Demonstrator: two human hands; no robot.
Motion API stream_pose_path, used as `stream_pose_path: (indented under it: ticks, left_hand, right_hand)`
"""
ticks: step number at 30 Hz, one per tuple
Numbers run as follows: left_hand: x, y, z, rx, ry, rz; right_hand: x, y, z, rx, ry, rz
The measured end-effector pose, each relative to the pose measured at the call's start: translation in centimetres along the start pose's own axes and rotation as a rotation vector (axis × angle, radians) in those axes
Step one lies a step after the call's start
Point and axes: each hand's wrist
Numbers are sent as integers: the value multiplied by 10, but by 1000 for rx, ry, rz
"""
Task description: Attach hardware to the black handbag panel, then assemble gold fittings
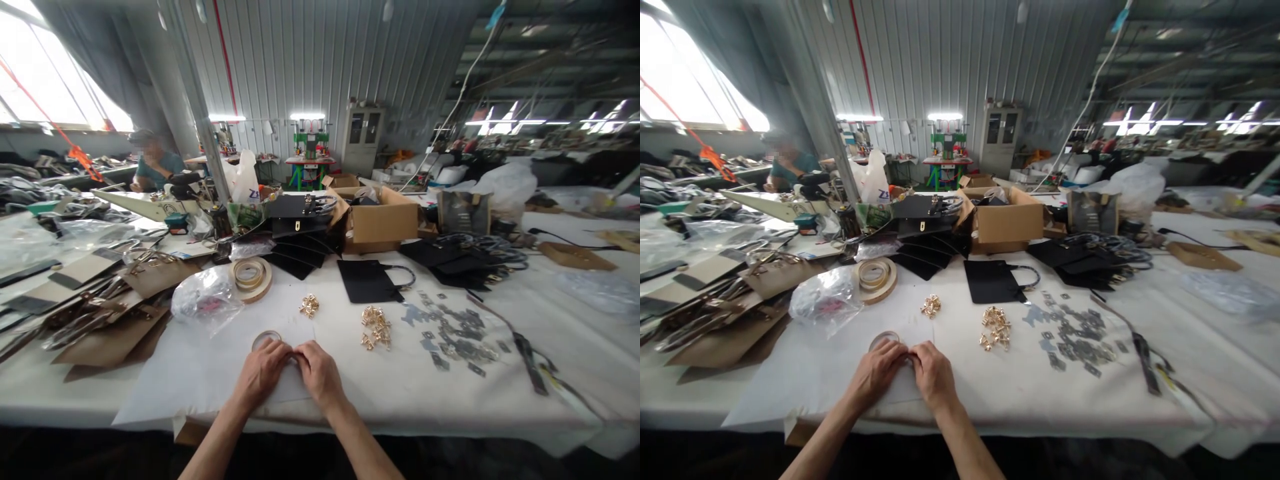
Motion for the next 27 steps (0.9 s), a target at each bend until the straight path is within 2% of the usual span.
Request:
stream_pose_path:
  ticks: [17,22,27]
  left_hand:
    - [0,-1,-1,22,-18,33]
    - [1,0,-3,12,-32,32]
    - [2,1,-8,25,-99,44]
  right_hand:
    - [3,1,7,-74,76,3]
    - [3,0,6,-55,31,31]
    - [-2,1,-3,20,-51,-16]
Point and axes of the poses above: each hand's wrist, its own y-axis towards the middle knuckle, its own x-axis out of the palm, z = x × y, and after that the axes turned 2 degrees about x, right-handed
